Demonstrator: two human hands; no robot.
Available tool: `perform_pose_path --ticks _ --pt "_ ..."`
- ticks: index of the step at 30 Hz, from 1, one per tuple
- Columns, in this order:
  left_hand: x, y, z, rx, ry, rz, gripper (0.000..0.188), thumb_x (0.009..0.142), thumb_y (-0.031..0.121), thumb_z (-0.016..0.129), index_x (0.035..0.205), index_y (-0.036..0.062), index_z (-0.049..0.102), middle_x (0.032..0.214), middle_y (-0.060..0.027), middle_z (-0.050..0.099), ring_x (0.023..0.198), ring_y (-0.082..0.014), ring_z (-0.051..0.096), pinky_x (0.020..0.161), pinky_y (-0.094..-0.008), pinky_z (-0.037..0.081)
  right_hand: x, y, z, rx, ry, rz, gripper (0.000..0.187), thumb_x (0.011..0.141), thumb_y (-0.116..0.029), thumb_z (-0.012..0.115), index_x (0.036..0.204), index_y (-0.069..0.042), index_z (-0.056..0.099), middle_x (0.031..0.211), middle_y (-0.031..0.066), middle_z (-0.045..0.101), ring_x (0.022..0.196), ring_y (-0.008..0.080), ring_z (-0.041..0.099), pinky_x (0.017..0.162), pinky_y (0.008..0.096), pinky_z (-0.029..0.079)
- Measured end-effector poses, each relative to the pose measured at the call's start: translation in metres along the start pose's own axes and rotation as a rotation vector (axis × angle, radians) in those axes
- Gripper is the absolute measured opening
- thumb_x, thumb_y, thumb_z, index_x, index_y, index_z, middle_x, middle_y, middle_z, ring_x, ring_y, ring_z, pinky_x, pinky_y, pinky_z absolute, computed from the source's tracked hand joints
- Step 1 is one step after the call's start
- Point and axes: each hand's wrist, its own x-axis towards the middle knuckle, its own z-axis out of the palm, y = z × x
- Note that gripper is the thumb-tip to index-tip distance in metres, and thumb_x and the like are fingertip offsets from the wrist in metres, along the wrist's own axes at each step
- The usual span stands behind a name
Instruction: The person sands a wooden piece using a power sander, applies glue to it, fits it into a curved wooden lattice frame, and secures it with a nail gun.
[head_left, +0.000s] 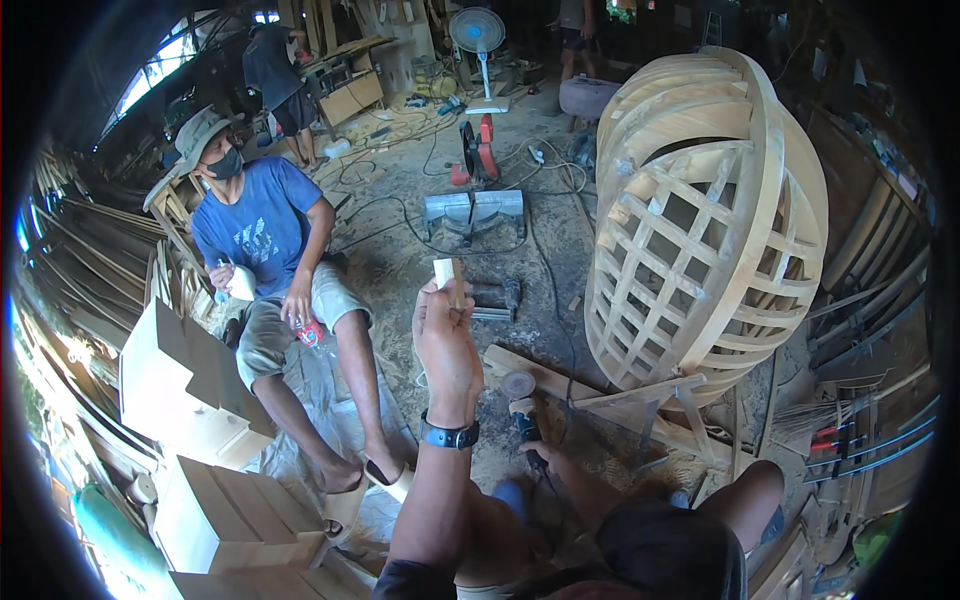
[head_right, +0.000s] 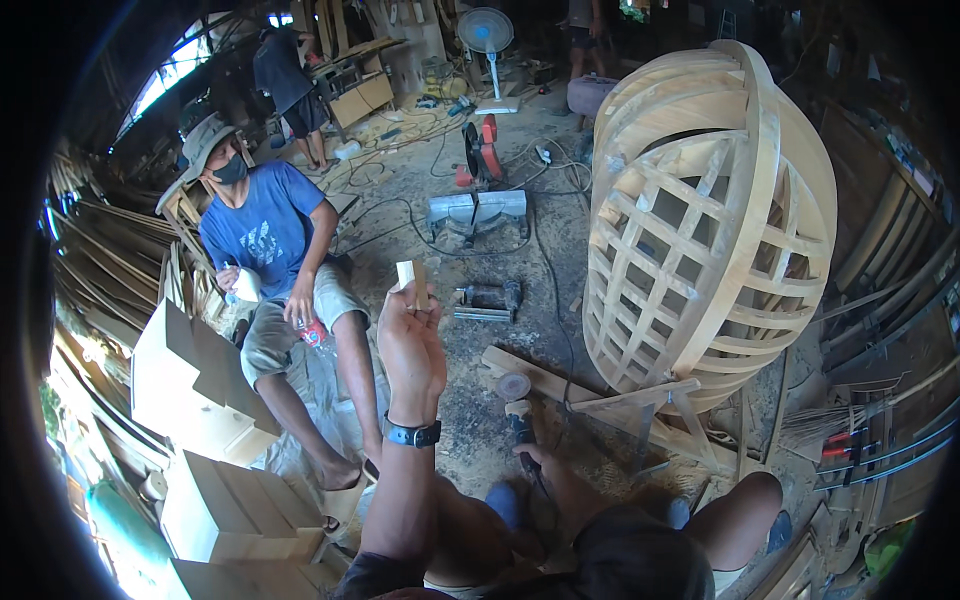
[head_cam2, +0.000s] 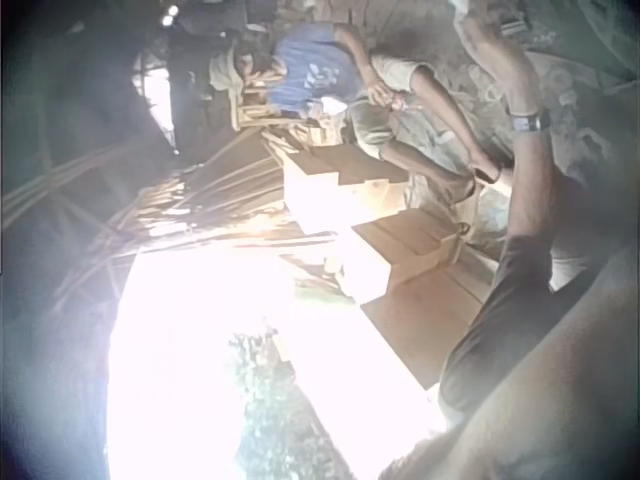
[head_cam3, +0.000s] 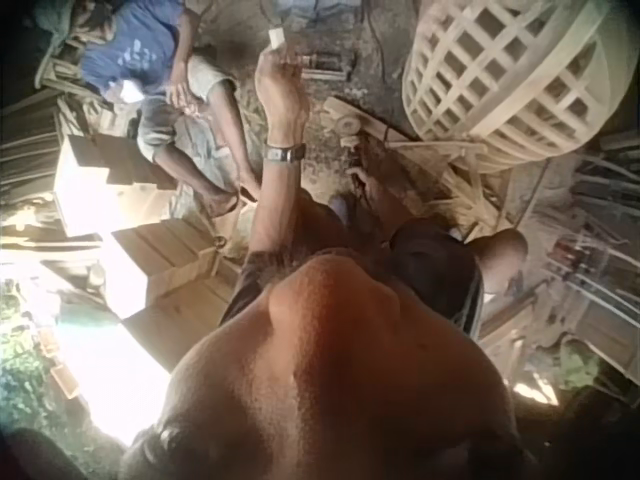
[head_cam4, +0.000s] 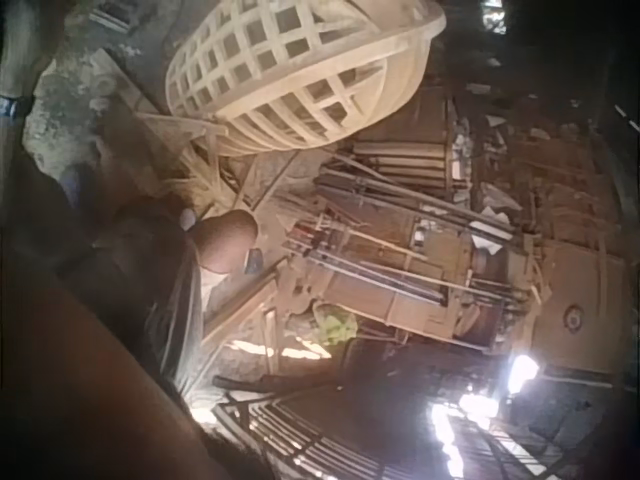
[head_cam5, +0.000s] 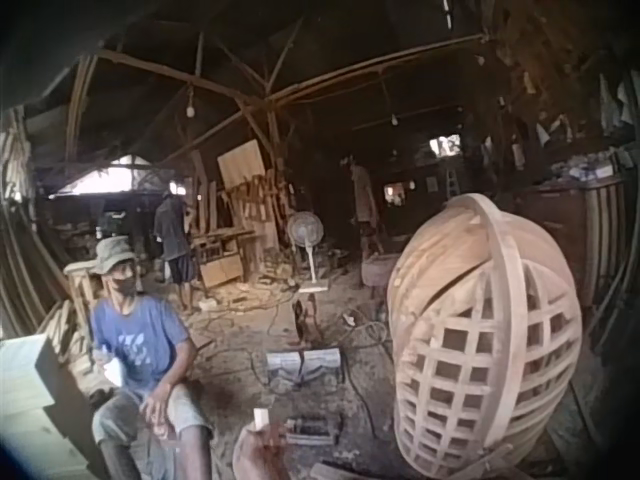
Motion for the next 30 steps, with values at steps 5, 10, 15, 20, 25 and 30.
perform_pose_path --ticks 5,10,15,20,25,30 --pt "0.01 0.004 -0.035 0.049 0.095 0.027 0.02 0.097 0.025 0.053 0.108 0.0095 0.058 0.103 -0.0033 0.061 0.088 -0.0123 0.055 0.085 -0.029 0.042 -0.067 -0.029 0.057 -0.178 0.039 -0.306 0.033 0.07 -0.038 0.079 0.083 -0.01 0.066 0.066 0.0022 0.058 0.051 0.0141 0.053 0.046 0.0302 0.038" --pt "-0.001 0.002 -0.013 -0.102 0.074 0.006 0.021 0.092 0.023 0.053 0.107 0.0086 0.057 0.094 -0.0036 0.062 0.08 -0.0121 0.051 0.078 -0.0273 0.04 -0.144 -0.021 0.019 -0.067 0.037 -0.5 0.036 0.069 -0.027 0.081 0.093 -0.007 0.064 0.068 0.0011 0.057 0.056 0.0147 0.054 0.052 0.0303 0.042" --pt "-0.007 0.006 0.001 -0.109 0.059 0.099 0.021 0.093 0.023 0.05 0.106 0.0072 0.056 0.09 -0.0041 0.061 0.074 -0.0114 0.049 0.072 -0.0263 0.039 -0.285 -0.077 0.021 -0.212 0.322 -0.924 0.048 0.068 -0.014 0.08 0.109 -0.002 0.06 0.085 0.0031 0.06 0.076 0.0149 0.06 0.07 0.031 0.05" --pt "-0.025 0.006 0.025 -0.092 0.054 0.148 0.021 0.097 0.024 0.048 0.102 0.0059 0.055 0.089 -0.004 0.06 0.073 -0.011 0.048 0.071 -0.0259 0.039 -0.408 -0.146 0.002 0.383 -0.297 -1.114 0.07 0.086 -0.046 0.07 0.133 -0.002 0.041 0.108 0.0131 0.06 0.088 0.0265 0.064 0.078 0.0373 0.053" --pt "-0.053 0.005 0.042 -0.005 -0.063 0.096 0.018 0.098 0.022 0.051 0.101 0.005 0.056 0.088 -0.0008 0.059 0.075 -0.0085 0.048 0.072 -0.0245 0.04 -0.476 -0.166 -0.047 0.18 -0.198 -1.186 0.067 0.091 -0.048 0.064 0.132 0.0 0.04 0.118 0.0147 0.053 0.098 0.0266 0.059 0.079 0.0369 0.054" --pt "-0.082 -0.012 0.07 0.219 -0.257 0.078 0.018 0.096 0.019 0.061 0.103 0.0029 0.058 0.084 0.0025 0.056 0.074 -0.0062 0.048 0.072 -0.0228 0.041 -0.489 -0.135 -0.075 0.159 -0.278 -1.281 0.068 0.091 -0.038 0.069 0.135 0.0 0.034 0.119 0.0154 0.049 0.1 0.0286 0.057 0.083 0.04 0.055"
